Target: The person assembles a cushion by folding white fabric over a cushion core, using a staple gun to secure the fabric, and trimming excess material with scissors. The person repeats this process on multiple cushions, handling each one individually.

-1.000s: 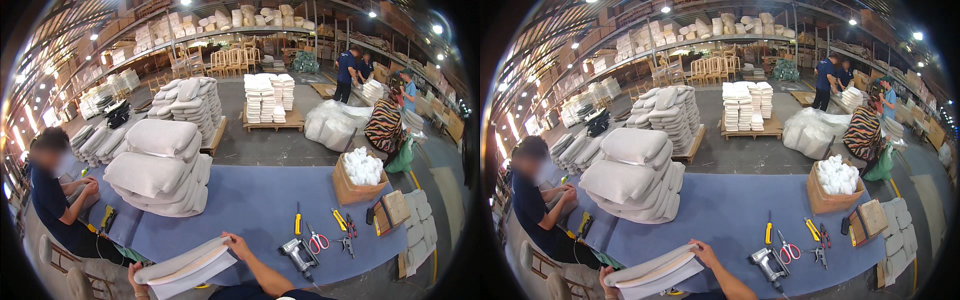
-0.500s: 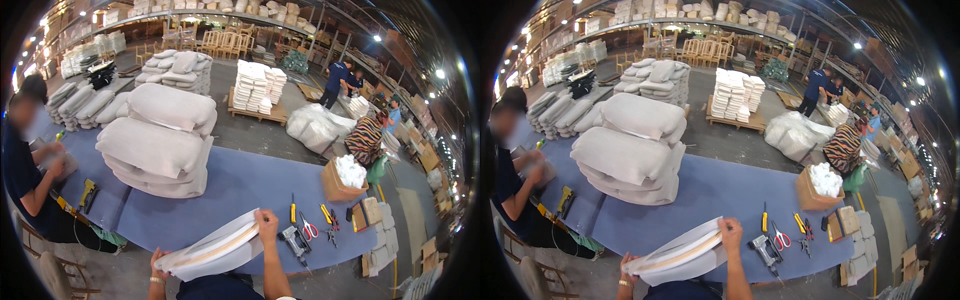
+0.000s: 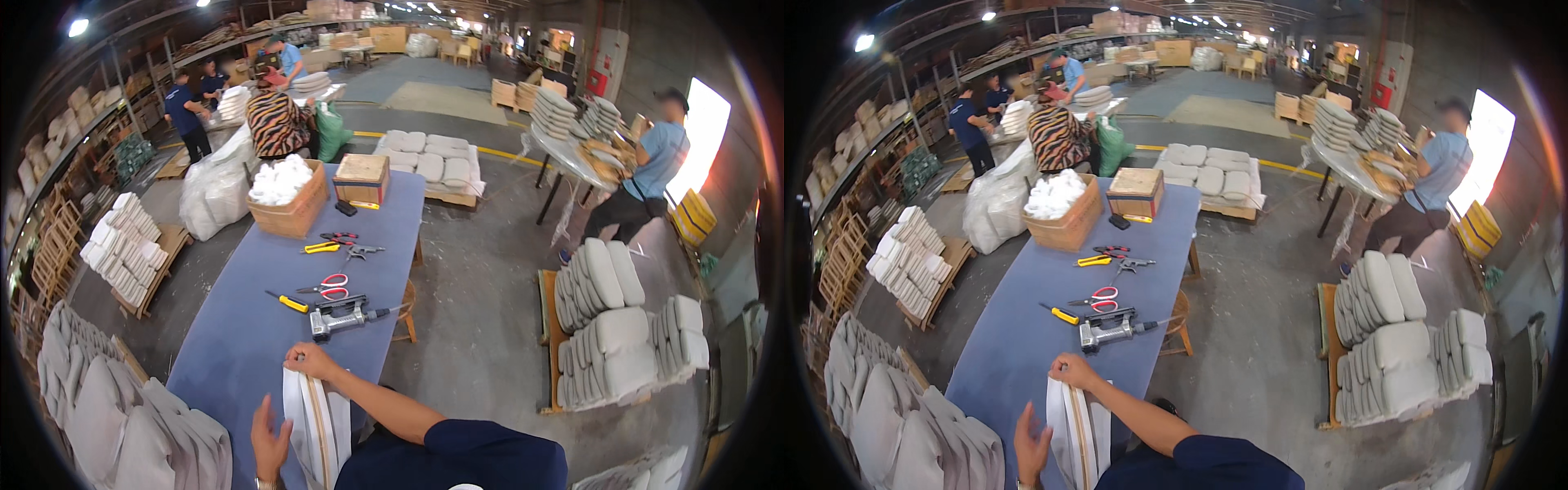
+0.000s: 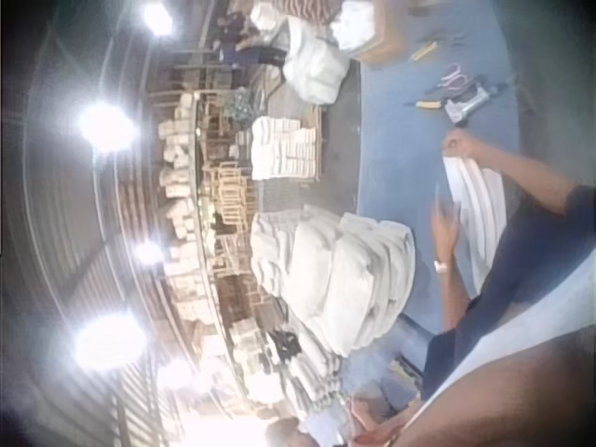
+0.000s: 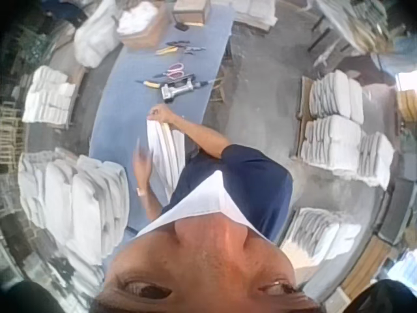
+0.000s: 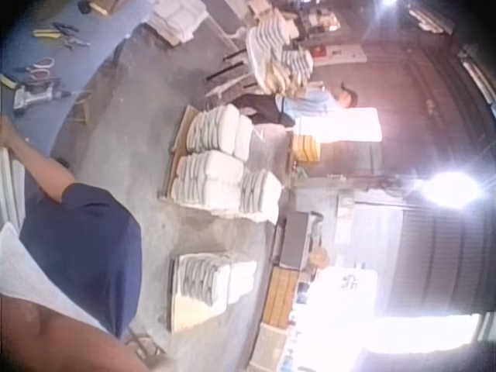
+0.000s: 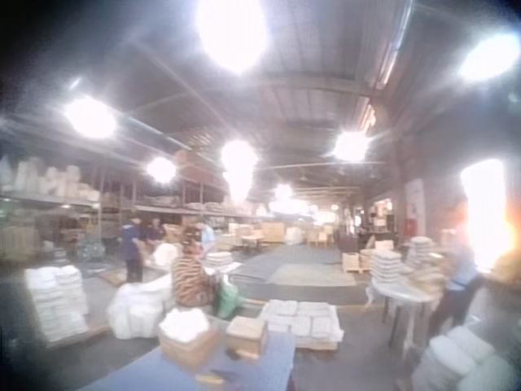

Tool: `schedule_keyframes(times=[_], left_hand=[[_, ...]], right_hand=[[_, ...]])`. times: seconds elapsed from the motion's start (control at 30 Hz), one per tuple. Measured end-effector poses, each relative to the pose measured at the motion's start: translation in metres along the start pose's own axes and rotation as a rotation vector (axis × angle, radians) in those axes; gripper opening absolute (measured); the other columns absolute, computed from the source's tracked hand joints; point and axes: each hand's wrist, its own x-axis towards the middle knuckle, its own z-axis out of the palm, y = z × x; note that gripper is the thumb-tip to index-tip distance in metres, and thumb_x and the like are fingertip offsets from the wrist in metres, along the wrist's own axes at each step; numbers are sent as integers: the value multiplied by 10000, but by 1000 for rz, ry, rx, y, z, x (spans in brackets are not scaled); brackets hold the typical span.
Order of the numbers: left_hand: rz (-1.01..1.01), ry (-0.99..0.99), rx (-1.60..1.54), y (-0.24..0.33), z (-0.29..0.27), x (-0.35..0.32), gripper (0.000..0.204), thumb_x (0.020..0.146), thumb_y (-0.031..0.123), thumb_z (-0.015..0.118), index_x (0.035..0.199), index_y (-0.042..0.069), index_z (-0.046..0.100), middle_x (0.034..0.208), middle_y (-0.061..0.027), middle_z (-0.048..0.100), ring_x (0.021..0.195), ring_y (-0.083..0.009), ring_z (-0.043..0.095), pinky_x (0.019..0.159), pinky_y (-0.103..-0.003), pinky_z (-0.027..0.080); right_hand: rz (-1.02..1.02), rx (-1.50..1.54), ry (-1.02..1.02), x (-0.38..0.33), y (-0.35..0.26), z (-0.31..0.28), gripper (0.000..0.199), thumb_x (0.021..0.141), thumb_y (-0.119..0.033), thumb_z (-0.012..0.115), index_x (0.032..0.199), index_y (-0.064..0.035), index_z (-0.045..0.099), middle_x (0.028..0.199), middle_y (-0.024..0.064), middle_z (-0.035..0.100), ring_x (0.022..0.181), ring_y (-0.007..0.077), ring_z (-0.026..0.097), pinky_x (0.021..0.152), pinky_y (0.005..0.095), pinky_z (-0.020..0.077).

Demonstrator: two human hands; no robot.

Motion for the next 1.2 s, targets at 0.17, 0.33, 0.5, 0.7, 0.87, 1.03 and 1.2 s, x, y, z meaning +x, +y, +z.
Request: schedule_keyframes(times=[0.17,0.33,0.5,0.7,0.87,1.03,1.2], left_hand=[[367,-81,195,-23,70,77,282,897,101,730,1173,45,742,1314,-161,665,1158,-346,666,917,-412,564],[263,30,116,-52,94,76,204,905,84,708,1100,61,765,1176,-152,738,1059,-345,710,899,-425,566],[107,-59,212,-22,101,74,287,884,214,775,1136,78,752,1163,-132,753,1048,-342,717,900,-435,564],[-17,-88,345,-14,94,91,545,796,391,860,1228,92,715,1142,-140,753,1035,-356,715,901,-446,557],[91,-58,154,-39,89,98,498,851,386,814,1184,27,722,1113,-175,759,1019,-383,721,891,-455,559],[-16,-144,116,-43,82,108,387,934,305,699,1216,42,728,1058,-207,759,968,-413,719,879,-472,561],[-61,-171,123,-38,93,116,313,943,252,663,1178,57,736,1018,-209,756,907,-421,714,839,-496,562]], right_hand=[[148,-40,-17,10,11,-18,164,851,-136,797,956,-44,710,952,47,722,916,152,671,836,314,539],[320,177,67,4,14,-15,184,893,-124,768,1045,-48,697,984,13,685,938,117,640,858,287,526],[300,116,67,-4,19,-27,154,939,-140,737,1056,-48,699,983,12,683,939,111,625,859,290,522],[485,123,-47,14,14,-21,177,1019,-194,676,1096,-39,713,1021,10,709,962,109,635,889,300,526],[349,-47,-210,9,23,-55,226,1075,-241,603,1121,-57,726,1056,19,730,1006,124,655,940,332,530],[254,-400,-416,28,-36,-80,304,1013,-262,667,1208,-40,738,946,119,766,852,157,706,784,326,561],[273,-620,-641,50,-63,-94,342,984,-246,682,1255,-44,731,1072,175,775,942,284,753,844,384,577]])
